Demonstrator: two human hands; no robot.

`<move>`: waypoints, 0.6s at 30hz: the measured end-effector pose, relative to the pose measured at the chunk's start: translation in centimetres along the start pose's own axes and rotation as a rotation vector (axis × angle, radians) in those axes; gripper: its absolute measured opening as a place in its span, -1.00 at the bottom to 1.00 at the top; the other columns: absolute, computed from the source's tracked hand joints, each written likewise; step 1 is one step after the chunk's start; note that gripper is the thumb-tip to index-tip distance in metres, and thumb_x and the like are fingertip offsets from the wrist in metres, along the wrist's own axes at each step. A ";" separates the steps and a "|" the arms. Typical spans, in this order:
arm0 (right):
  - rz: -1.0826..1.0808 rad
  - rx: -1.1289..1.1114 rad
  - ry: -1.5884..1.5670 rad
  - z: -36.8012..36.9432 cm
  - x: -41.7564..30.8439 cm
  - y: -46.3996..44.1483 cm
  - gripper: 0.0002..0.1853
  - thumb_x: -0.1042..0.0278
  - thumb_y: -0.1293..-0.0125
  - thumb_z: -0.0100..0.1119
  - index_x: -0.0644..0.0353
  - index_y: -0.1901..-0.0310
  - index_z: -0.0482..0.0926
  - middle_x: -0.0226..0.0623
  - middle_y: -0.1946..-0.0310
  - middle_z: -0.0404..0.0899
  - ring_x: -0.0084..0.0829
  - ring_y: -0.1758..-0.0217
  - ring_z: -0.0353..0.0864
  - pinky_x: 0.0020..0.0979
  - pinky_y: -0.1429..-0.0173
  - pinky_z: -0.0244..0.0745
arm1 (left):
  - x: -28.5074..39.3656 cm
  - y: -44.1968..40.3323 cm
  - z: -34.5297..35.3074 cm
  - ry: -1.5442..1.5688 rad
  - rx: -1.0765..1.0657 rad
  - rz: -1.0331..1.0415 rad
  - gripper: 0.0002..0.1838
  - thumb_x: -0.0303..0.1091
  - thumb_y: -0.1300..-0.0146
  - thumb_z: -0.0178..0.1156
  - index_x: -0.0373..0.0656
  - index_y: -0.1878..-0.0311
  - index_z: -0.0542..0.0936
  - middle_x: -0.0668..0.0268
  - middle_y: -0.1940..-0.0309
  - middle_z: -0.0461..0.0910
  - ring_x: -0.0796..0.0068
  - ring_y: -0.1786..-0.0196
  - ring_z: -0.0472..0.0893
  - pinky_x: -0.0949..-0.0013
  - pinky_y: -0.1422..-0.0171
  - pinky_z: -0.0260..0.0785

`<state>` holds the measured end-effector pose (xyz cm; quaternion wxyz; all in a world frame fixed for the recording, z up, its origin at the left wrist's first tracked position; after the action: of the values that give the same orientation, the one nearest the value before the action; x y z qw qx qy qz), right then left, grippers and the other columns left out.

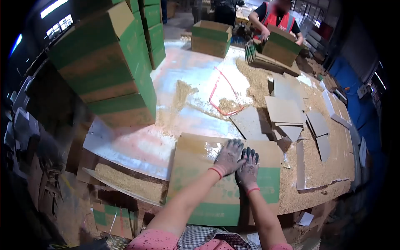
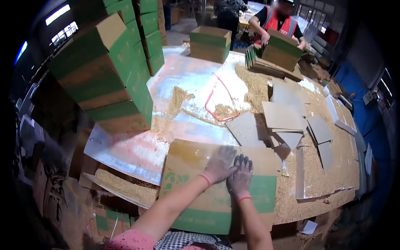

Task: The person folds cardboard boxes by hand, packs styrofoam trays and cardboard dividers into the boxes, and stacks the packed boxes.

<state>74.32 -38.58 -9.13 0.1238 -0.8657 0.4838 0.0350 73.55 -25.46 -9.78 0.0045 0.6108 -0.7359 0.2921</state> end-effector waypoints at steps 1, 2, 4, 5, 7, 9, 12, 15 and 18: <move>-0.014 0.023 -0.002 0.1 0.4 -0.2 -0.37 0.16 -0.25 -0.01 0.33 -0.30 0.27 0.04 -0.38 0.16 0.05 -0.49 0.03 0.02 -0.55 -0.20 | -2.0 -0.8 -0.7 -0.085 -0.028 -0.092 -0.32 0.07 -0.31 -0.01 -0.35 -0.28 0.35 -0.08 -0.25 0.34 0.02 -0.34 0.30 0.05 -0.52 -0.08; -0.025 0.040 -0.007 0.3 0.7 0.1 -0.38 0.17 -0.24 -0.01 0.37 -0.28 0.29 0.04 -0.38 0.17 0.07 -0.48 0.03 0.03 -0.55 -0.19 | -3.7 -0.9 -1.6 -0.170 -0.063 -0.184 -0.29 0.08 -0.32 -0.02 -0.38 -0.29 0.33 -0.10 -0.28 0.32 0.02 -0.36 0.28 0.06 -0.54 -0.11; -0.015 -0.004 0.005 0.9 1.1 0.1 -0.40 0.19 -0.23 -0.01 0.39 -0.25 0.32 0.05 -0.37 0.18 0.08 -0.47 0.05 0.04 -0.54 -0.17 | -7.5 0.4 -4.2 -0.303 -0.037 -0.262 -0.28 0.08 -0.34 -0.04 -0.43 -0.29 0.32 -0.14 -0.31 0.28 -0.01 -0.37 0.27 0.04 -0.53 -0.10; 0.014 -0.030 -0.011 1.0 1.2 0.2 -0.41 0.19 -0.23 0.00 0.39 -0.24 0.33 0.06 -0.36 0.19 0.08 -0.46 0.06 0.04 -0.54 -0.15 | -9.0 1.4 -5.2 -0.373 -0.028 -0.306 -0.29 0.08 -0.35 -0.05 -0.42 -0.29 0.32 -0.12 -0.31 0.29 -0.01 -0.37 0.28 0.02 -0.52 -0.08; 0.023 -0.040 -0.008 1.9 1.6 0.7 -0.40 0.23 -0.22 0.03 0.38 -0.26 0.30 0.10 -0.34 0.20 0.09 -0.44 0.09 0.07 -0.52 -0.09 | -12.0 3.6 -6.3 -0.484 0.001 -0.378 -0.30 0.07 -0.36 -0.06 -0.38 -0.31 0.31 -0.07 -0.32 0.29 -0.04 -0.37 0.27 -0.01 -0.50 -0.06; -0.032 0.002 -0.006 0.9 1.5 0.2 -0.40 0.23 -0.23 0.03 0.37 -0.27 0.28 0.12 -0.33 0.21 0.10 -0.42 0.12 0.07 -0.51 -0.08 | -15.7 5.7 -8.6 -0.480 -0.054 -0.632 -0.32 0.06 -0.38 -0.08 -0.33 -0.34 0.28 -0.01 -0.37 0.24 -0.03 -0.40 0.24 0.05 -0.50 -0.05; -0.086 0.130 -0.093 0.6 1.7 -2.0 -0.37 0.22 -0.25 0.05 0.34 -0.31 0.22 0.15 -0.31 0.23 0.12 -0.39 0.17 0.07 -0.49 -0.06 | -20.9 12.5 -16.5 -0.380 -0.037 -1.016 -0.33 0.07 -0.42 -0.14 -0.34 -0.34 0.28 0.07 -0.36 0.28 0.15 -0.43 0.22 0.20 -0.50 0.00; -0.119 0.203 -0.198 1.1 -0.4 -7.1 -0.34 0.17 -0.29 0.04 0.33 -0.35 0.17 0.17 -0.32 0.23 0.10 -0.40 0.17 0.04 -0.50 -0.07 | -20.0 19.8 -18.1 0.110 0.258 -1.103 -0.41 -0.03 -0.47 -0.12 -0.33 -0.35 0.27 0.06 -0.34 0.30 0.20 -0.36 0.33 0.28 -0.43 0.16; -0.053 -0.116 -0.065 3.4 -4.8 -12.2 -0.30 0.01 -0.36 -0.05 0.37 -0.37 0.13 0.13 -0.33 0.24 0.03 -0.43 0.17 0.00 -0.50 -0.08 | -10.9 22.5 -14.5 0.615 0.005 -1.074 -0.26 -0.01 -0.43 -0.03 -0.45 -0.40 0.07 -0.15 -0.25 0.35 0.02 -0.32 0.37 0.16 -0.44 0.20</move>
<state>82.34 -27.63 -9.29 0.0902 -0.8823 0.4535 0.0878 50.94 -7.48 -11.27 0.3615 0.7837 -0.2902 0.4135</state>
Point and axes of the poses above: each hand's wrist, its own y-axis away from the middle knuckle, its own z-axis out of the palm, x = y × z, the point moved 1 cm from there along -y, towards the middle knuckle
